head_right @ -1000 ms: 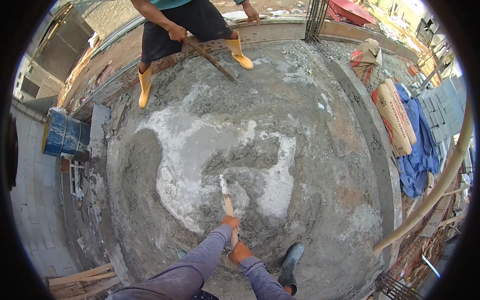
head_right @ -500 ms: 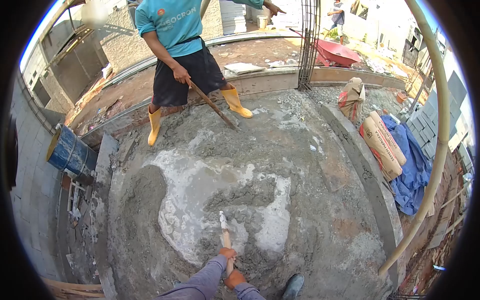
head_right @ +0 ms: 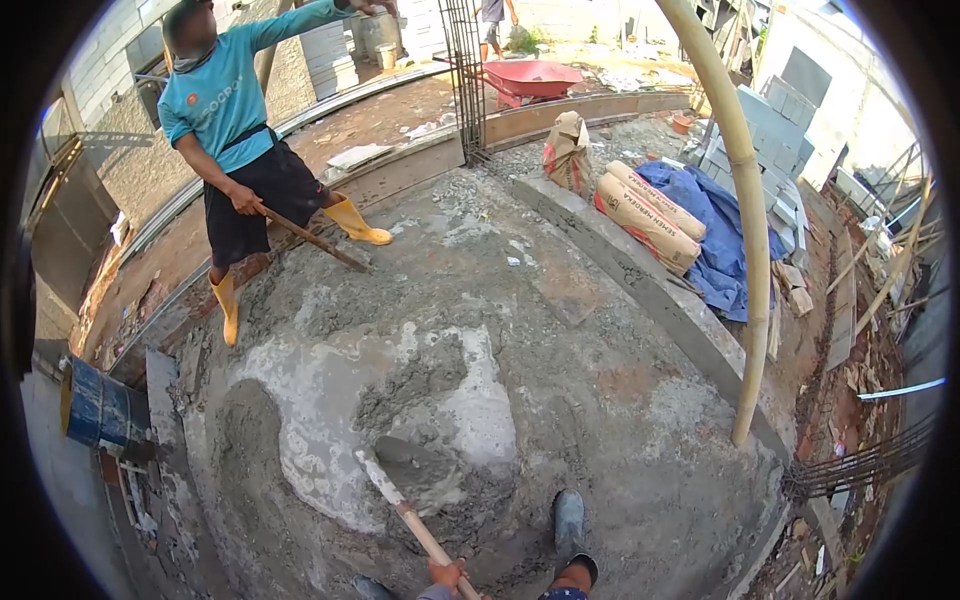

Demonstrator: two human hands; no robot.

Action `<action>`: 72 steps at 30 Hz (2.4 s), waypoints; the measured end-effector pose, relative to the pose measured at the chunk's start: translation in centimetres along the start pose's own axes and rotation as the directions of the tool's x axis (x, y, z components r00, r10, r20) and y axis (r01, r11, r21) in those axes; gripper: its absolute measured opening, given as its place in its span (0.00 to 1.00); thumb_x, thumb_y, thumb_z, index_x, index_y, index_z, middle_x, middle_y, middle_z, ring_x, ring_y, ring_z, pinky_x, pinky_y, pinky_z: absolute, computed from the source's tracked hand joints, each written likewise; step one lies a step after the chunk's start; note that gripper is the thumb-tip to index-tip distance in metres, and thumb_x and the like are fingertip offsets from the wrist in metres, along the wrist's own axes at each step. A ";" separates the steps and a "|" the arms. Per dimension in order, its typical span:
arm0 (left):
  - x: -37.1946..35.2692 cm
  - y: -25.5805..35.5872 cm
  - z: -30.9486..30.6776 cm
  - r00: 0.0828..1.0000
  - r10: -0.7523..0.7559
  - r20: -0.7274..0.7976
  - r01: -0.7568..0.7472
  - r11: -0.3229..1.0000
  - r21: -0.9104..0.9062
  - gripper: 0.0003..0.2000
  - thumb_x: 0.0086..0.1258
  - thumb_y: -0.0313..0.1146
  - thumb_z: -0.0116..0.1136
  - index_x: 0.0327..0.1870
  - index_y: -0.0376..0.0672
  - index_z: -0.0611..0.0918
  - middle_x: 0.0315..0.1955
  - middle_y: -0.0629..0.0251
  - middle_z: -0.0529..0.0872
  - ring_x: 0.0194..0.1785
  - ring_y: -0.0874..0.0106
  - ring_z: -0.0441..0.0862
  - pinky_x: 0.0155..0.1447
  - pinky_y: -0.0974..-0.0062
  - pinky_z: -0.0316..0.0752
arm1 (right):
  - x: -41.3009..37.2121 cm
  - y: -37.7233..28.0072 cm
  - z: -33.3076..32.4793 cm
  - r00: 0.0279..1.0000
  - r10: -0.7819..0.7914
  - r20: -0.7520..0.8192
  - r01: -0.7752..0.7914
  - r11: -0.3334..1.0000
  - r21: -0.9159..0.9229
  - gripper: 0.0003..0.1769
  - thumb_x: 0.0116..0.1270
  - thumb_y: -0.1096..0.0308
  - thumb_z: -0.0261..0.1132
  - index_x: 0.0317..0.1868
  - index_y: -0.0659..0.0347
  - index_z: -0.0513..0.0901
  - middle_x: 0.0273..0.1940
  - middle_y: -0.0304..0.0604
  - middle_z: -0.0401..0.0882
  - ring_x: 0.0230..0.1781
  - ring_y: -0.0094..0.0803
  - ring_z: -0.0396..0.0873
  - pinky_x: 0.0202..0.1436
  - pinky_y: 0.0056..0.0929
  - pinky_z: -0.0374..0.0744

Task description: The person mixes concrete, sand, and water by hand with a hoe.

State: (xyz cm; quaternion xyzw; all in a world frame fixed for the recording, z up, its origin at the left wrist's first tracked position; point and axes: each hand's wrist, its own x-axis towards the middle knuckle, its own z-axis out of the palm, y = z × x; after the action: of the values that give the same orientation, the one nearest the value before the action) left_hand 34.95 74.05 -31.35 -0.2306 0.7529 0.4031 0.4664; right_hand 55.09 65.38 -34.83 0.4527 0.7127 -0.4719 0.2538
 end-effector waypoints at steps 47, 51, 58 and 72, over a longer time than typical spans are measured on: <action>-4.6 -4.7 -76.7 0.892 0.417 0.177 -0.453 0.833 0.318 0.22 0.51 0.28 0.78 0.46 0.41 0.80 0.43 0.59 0.86 0.50 0.65 0.85 0.55 0.58 0.82 | -32.0 -52.0 2.7 0.626 -0.778 0.051 0.715 0.548 -0.434 0.08 0.58 0.62 0.66 0.38 0.49 0.86 0.35 0.46 0.87 0.45 0.51 0.85 0.47 0.49 0.78; -5.3 -3.1 -72.3 0.970 0.175 0.170 -0.116 0.943 -0.311 0.08 0.67 0.34 0.64 0.33 0.44 0.76 0.28 0.64 0.81 0.34 0.64 0.81 0.47 0.58 0.84 | -36.0 -45.6 6.1 0.745 -0.658 -0.106 0.584 0.721 -0.373 0.15 0.59 0.60 0.68 0.48 0.46 0.86 0.40 0.48 0.89 0.43 0.54 0.86 0.44 0.52 0.80; -9.8 -1.1 -62.7 0.955 0.087 0.285 0.066 0.871 -0.487 0.13 0.72 0.36 0.58 0.26 0.50 0.70 0.17 0.72 0.72 0.22 0.72 0.71 0.33 0.68 0.76 | -47.0 -36.6 15.8 0.914 -0.291 -0.282 0.261 0.955 -0.139 0.18 0.64 0.57 0.68 0.53 0.50 0.81 0.44 0.52 0.88 0.48 0.54 0.85 0.53 0.52 0.80; -26.9 -2.5 -49.3 0.539 0.206 0.817 -0.611 0.763 0.211 0.10 0.70 0.33 0.66 0.47 0.39 0.82 0.33 0.62 0.86 0.34 0.68 0.86 0.38 0.68 0.83 | -52.4 -34.4 21.2 0.846 0.226 -0.483 -0.047 0.934 0.355 0.28 0.58 0.60 0.67 0.58 0.60 0.74 0.47 0.64 0.85 0.50 0.62 0.84 0.53 0.57 0.81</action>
State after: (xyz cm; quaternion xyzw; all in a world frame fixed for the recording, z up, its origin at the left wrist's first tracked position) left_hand 23.64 31.32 3.40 0.2694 0.5953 0.3642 0.6636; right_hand 47.42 20.02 12.78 0.6485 0.6308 -0.4261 0.0076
